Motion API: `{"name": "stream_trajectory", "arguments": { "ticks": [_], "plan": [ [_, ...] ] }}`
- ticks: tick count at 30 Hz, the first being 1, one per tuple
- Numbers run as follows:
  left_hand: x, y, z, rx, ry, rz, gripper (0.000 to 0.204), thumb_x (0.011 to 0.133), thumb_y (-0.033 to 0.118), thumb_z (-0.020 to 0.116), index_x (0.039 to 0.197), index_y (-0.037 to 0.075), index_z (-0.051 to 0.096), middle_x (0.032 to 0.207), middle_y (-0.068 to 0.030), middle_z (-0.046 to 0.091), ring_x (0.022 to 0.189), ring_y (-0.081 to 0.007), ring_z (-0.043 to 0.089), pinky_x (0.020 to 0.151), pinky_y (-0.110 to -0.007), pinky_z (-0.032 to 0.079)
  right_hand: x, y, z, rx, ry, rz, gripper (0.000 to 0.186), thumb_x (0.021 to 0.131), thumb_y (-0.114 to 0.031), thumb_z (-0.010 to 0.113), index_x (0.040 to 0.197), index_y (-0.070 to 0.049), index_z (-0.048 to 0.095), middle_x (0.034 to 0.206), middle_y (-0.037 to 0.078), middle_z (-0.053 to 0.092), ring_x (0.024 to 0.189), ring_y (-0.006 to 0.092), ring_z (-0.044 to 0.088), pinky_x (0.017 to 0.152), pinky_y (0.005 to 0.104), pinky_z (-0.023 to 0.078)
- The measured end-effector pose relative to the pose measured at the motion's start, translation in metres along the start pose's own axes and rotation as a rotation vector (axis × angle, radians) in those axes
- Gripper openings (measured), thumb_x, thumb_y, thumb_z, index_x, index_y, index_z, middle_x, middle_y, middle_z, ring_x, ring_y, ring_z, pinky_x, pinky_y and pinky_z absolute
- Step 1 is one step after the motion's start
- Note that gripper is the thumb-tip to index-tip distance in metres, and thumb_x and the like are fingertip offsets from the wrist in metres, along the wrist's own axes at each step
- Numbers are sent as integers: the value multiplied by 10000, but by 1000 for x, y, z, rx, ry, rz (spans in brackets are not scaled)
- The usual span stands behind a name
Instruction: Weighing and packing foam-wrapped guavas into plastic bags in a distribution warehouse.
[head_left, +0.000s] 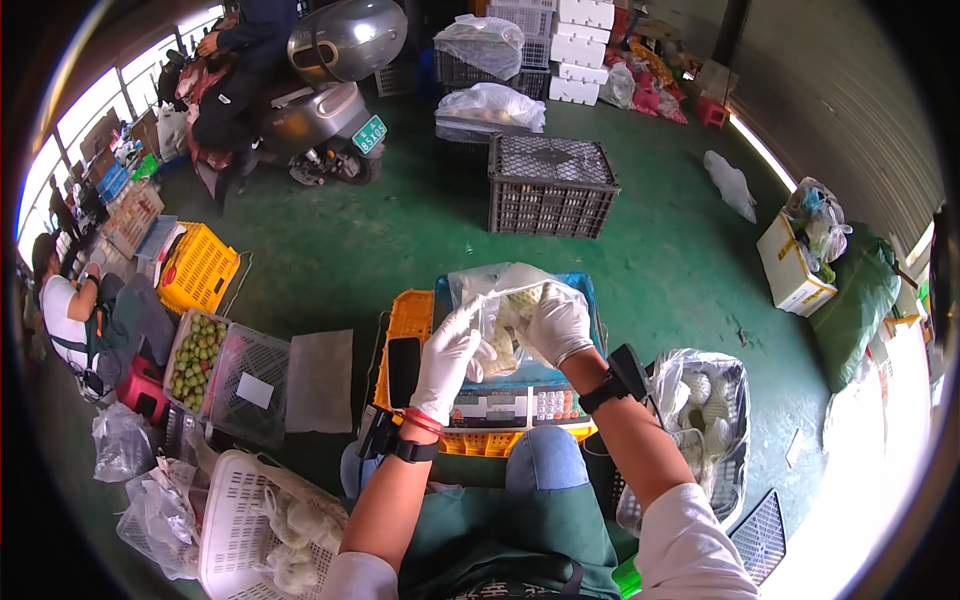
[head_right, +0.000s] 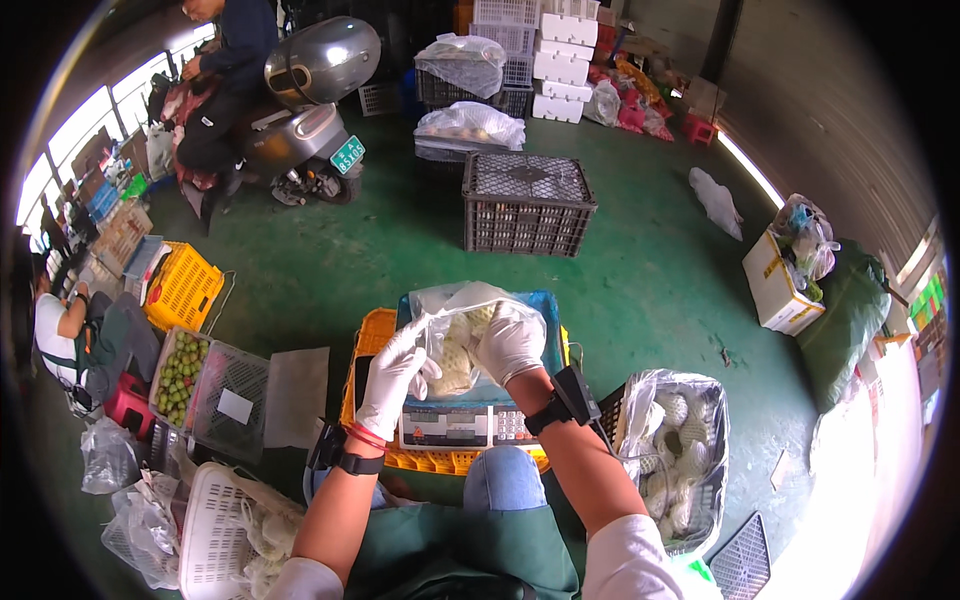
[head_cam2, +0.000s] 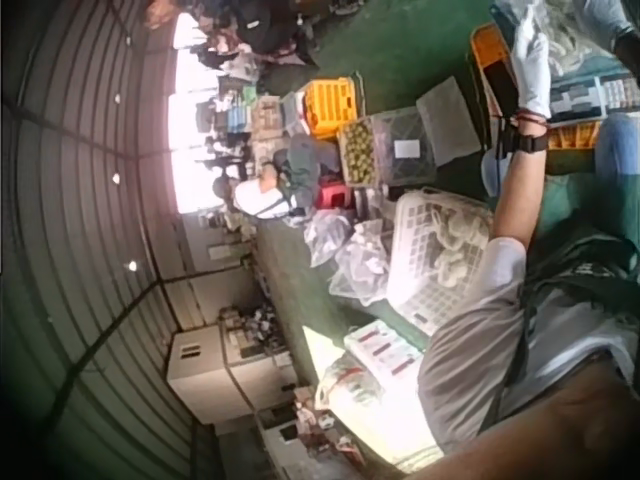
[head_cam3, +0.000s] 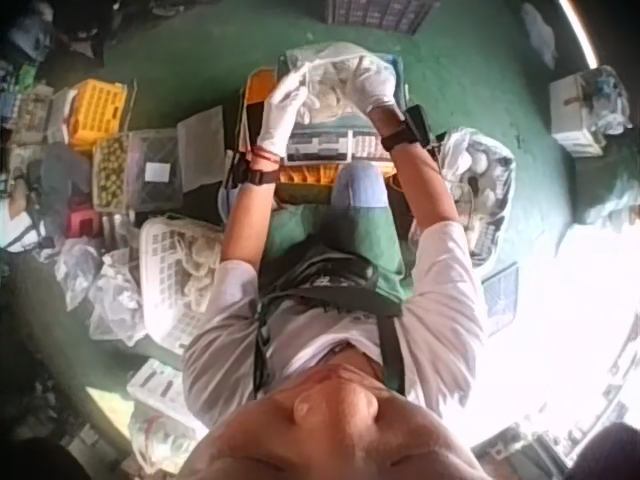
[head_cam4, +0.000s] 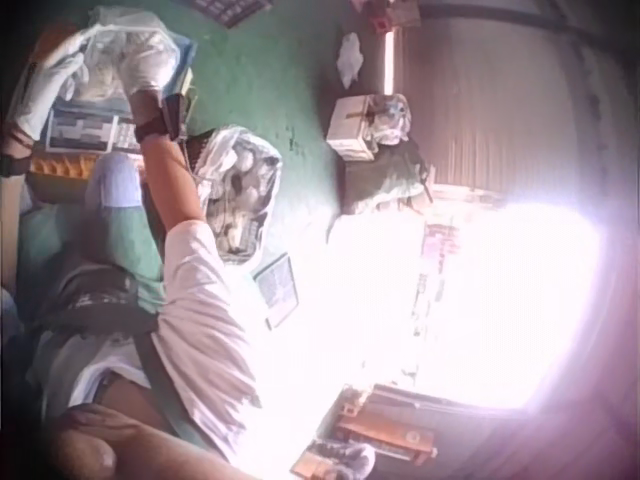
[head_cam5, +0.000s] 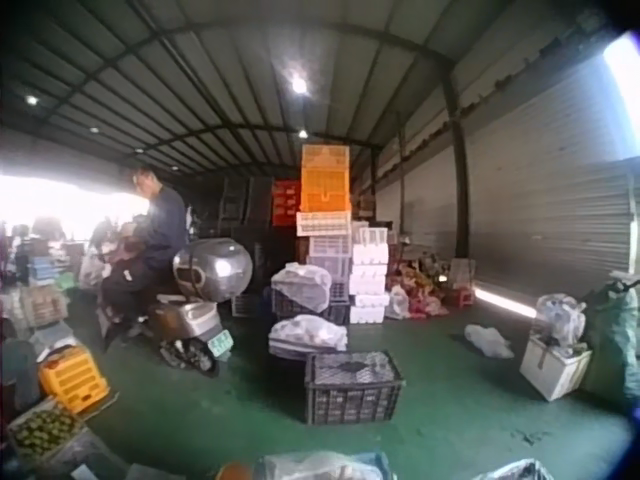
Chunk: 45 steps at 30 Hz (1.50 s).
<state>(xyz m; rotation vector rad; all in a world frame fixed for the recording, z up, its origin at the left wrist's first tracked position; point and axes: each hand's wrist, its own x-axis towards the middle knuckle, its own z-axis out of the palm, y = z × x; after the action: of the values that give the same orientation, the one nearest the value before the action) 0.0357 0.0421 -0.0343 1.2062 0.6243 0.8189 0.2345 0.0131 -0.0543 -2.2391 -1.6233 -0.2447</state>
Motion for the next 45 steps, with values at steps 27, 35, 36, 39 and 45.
{"name": "stream_trajectory", "arguments": {
  "ticks": [27,35,36,39,45],
  "plan": [
    [28,-39,36,971,99,458,863,610,236,843,1358,158,421,1282,-129,551,1107,-319,580,901,-399,498,-88,102,-25,-207,-173,-434,101,737,-161,612,818,-150,671,746,64,590,788,272,604,677,383,471],
    [63,-139,43,1911,200,435,567,843,63,480,1395,175,418,1219,-61,589,654,-232,628,569,-368,509,-98,43,-57,-324,-256,-525,44,743,-129,590,732,-153,625,759,39,591,855,222,592,797,361,438],
    [60,-117,58,1748,56,314,569,848,56,472,1396,196,412,1235,-68,580,703,-280,642,603,-392,516,-105,60,-42,-464,-214,-465,50,749,-129,584,732,-150,626,768,40,592,869,221,590,834,379,428],
    [30,-64,45,1178,-28,445,610,826,72,597,1387,220,408,1220,-95,591,859,-336,646,738,-413,523,-111,75,-43,-566,-195,-346,90,780,-123,546,796,-146,632,857,57,593,953,226,571,986,471,359],
    [1,-15,-37,368,-70,17,388,840,49,612,1217,103,535,872,-68,640,737,-145,603,723,-275,491,-116,51,-63,-339,-46,-285,286,793,-101,540,1065,-140,617,1101,52,561,1180,226,475,1068,471,313]
  ]
}}
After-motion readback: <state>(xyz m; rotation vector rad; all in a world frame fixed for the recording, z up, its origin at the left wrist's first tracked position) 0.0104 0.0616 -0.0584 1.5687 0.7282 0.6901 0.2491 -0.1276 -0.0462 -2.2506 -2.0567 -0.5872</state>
